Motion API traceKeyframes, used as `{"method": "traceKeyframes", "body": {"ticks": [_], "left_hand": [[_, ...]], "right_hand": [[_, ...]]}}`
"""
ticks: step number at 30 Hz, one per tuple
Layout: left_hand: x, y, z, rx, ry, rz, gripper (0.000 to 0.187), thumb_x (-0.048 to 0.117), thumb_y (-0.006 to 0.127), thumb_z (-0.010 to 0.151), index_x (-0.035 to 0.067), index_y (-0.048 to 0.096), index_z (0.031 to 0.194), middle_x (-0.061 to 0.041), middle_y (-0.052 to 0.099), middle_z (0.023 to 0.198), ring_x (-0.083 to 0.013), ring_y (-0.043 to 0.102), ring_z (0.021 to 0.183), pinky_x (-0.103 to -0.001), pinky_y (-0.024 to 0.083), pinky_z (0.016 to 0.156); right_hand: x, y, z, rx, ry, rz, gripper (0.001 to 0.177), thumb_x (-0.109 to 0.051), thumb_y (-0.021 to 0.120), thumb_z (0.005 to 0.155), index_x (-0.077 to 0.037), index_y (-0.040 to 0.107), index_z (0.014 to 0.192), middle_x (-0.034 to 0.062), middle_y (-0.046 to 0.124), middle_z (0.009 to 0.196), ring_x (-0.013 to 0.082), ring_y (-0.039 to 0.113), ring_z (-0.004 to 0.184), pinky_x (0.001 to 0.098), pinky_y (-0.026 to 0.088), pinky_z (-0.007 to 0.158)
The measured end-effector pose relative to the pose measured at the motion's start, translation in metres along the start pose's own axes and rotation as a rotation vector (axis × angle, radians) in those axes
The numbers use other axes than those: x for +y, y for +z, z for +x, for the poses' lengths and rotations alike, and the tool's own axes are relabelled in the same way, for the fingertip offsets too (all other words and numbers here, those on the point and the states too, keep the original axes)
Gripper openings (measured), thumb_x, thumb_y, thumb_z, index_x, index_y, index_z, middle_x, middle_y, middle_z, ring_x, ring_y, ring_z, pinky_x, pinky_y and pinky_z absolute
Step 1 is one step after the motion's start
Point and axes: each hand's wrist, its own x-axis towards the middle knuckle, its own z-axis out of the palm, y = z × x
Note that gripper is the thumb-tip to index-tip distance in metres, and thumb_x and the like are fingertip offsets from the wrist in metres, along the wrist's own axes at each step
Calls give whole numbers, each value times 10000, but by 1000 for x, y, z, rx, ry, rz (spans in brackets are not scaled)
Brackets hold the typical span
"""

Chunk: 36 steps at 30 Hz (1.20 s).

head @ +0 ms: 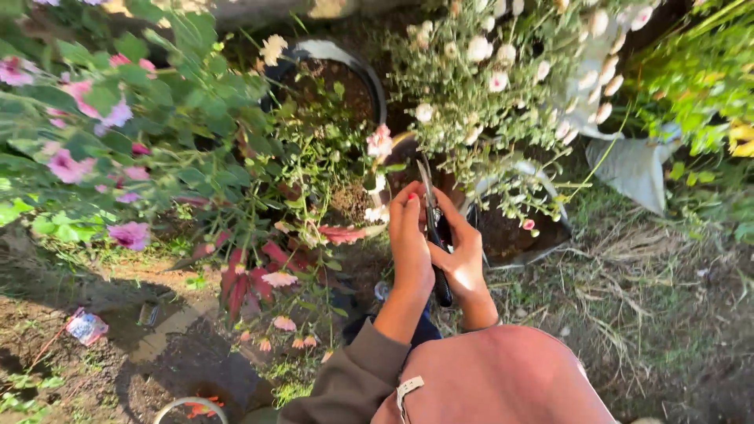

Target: Pruning and cutting stems of small flowers in garden pots using pruning shears.

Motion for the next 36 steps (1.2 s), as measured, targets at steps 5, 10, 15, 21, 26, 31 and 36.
{"method": "traceKeyframes", "body": {"ticks": [5, 10, 15, 21, 26, 31, 36], "left_hand": [[55, 44, 2, -93, 54, -253, 348, 230, 502, 1064, 20, 548, 1338, -55, 649, 1162, -147, 601, 1018, -334, 487, 927], [100, 71, 9, -161, 117, -234, 351, 248, 498, 1065, 28, 535, 1335, -58, 636, 1255, -162, 609, 1199, -328, 473, 1046], [116, 80, 58, -196, 300, 19, 321, 121, 572, 1032, -14, 596, 1322, -140, 639, 1320, -217, 590, 1217, -369, 466, 1050], [144, 88, 136, -70, 599, 361, 264, 48, 584, 1015, 28, 649, 1270, -118, 681, 1291, -242, 672, 1202, -372, 529, 1068], [160, 86, 160, -152, 740, 776, 317, -30, 635, 932, 147, 740, 1172, -49, 725, 1232, -255, 720, 1162, -348, 563, 1030], [157, 93, 176, -342, 990, 1082, 422, -7, 704, 741, 126, 745, 1139, -98, 705, 1155, -340, 668, 1022, -433, 529, 876], [130, 88, 194, -414, 713, 1300, 206, 34, 697, 921, 148, 763, 1079, -81, 684, 994, -282, 708, 920, -413, 559, 817]], "right_hand": [[-56, 7, 23, -7, -89, -3, 729, -18, 741, 828, 47, 460, 1498, 136, 647, 1317, 177, 637, 1194, 320, 501, 1071], [-104, -5, 33, 21, -109, -17, 649, 7, 741, 816, 52, 474, 1406, 131, 674, 1231, 170, 651, 1051, 303, 532, 956], [-182, -28, 57, 34, 31, 11, 659, -70, 698, 758, 52, 548, 1388, 131, 703, 1159, 186, 690, 957, 309, 550, 900], [-247, -43, 110, -93, 2, 5, 610, -103, 658, 831, 98, 579, 1401, 143, 681, 1155, 213, 684, 1000, 341, 531, 963], [-235, -44, 143, -85, 160, -418, 582, -104, 689, 794, 52, 651, 1354, 134, 724, 1110, 181, 688, 966, 300, 523, 898], [-206, -37, 140, -77, 312, -269, 579, -107, 689, 776, 46, 646, 1332, 129, 739, 1097, 184, 710, 959, 315, 539, 902], [-210, -44, 144, 6, 360, -168, 582, -124, 656, 771, 37, 648, 1331, 117, 738, 1093, 199, 724, 940, 325, 545, 884]]}}
